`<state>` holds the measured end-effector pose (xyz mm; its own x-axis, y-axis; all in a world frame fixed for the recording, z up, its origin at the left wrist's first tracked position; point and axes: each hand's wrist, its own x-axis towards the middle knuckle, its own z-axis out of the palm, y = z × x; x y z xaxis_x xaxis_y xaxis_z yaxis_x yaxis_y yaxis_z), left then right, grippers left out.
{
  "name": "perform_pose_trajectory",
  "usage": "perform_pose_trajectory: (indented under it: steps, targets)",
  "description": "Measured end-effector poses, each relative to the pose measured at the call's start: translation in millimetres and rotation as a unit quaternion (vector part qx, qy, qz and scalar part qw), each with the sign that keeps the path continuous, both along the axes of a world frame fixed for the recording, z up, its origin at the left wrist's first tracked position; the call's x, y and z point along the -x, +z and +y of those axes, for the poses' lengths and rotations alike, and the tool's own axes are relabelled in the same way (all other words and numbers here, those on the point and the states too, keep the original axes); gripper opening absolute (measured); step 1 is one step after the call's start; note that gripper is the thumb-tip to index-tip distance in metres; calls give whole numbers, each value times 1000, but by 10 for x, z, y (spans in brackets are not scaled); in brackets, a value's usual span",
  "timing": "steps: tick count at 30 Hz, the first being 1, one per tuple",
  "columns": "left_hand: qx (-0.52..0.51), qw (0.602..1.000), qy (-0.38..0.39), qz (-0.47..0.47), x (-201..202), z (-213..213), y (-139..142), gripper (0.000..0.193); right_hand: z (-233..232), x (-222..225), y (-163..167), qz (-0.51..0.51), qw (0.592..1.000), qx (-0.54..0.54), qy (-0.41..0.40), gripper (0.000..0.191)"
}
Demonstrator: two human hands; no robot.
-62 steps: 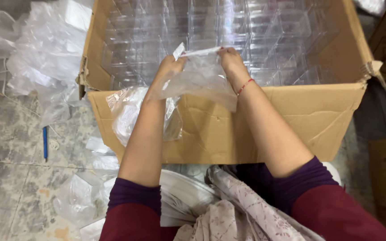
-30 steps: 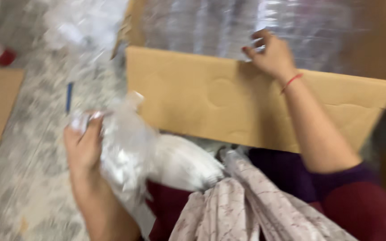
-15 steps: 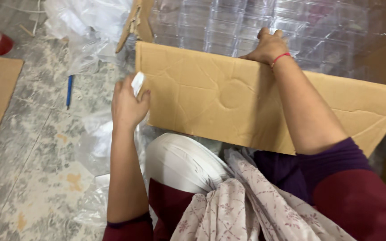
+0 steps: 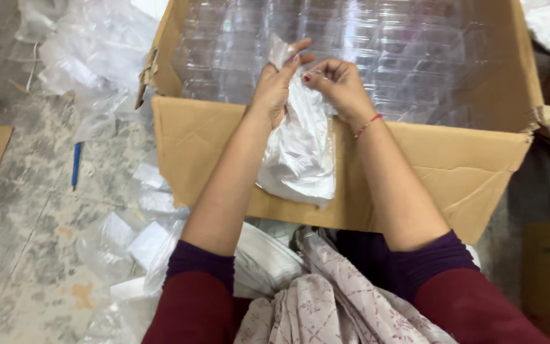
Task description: The person sits on the floor in front of a cardboard box filled with clear plastic boxes. They open a plastic bag, place a plastic box inside it, and set the bagged box aside, repeating this with more boxes, and at the end press a wrapped bundle flat on the box.
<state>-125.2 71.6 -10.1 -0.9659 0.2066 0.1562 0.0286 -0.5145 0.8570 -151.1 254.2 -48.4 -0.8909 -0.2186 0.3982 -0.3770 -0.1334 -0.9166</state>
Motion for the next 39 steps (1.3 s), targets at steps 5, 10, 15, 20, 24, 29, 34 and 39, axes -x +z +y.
perform_pose_trajectory:
  steps: [5,10,15,20,24,29,34,39]
  targets:
    - [-4,998,55,4,64,71,-195,32,32,-8,8,-59,967,208,-137,4]
    - [68,987,145,-7,41,27,-260,43,11,-105,84,-194,967,164,-8,13]
    - [67,977,198,-43,67,61,-249,48,18,-141,125,-195,938,287,9,12]
    - [52,987,138,-72,47,7,-232,45,53,-114,62,-187,944,272,33,7]
    - [14,998,62,-29,28,-35,-199,43,70,-117,82,-178,949,261,27,6]
    - [5,997,51,-61,30,-34,-133,40,34,-197,233,-209,935,276,74,4]
    - [80,991,1,-108,47,-109,-115,50,40,-191,264,-329,897,290,55,21]
    - [6,986,-14,-164,180,-413,-97,53,245,-71,140,-208,830,499,133,23]
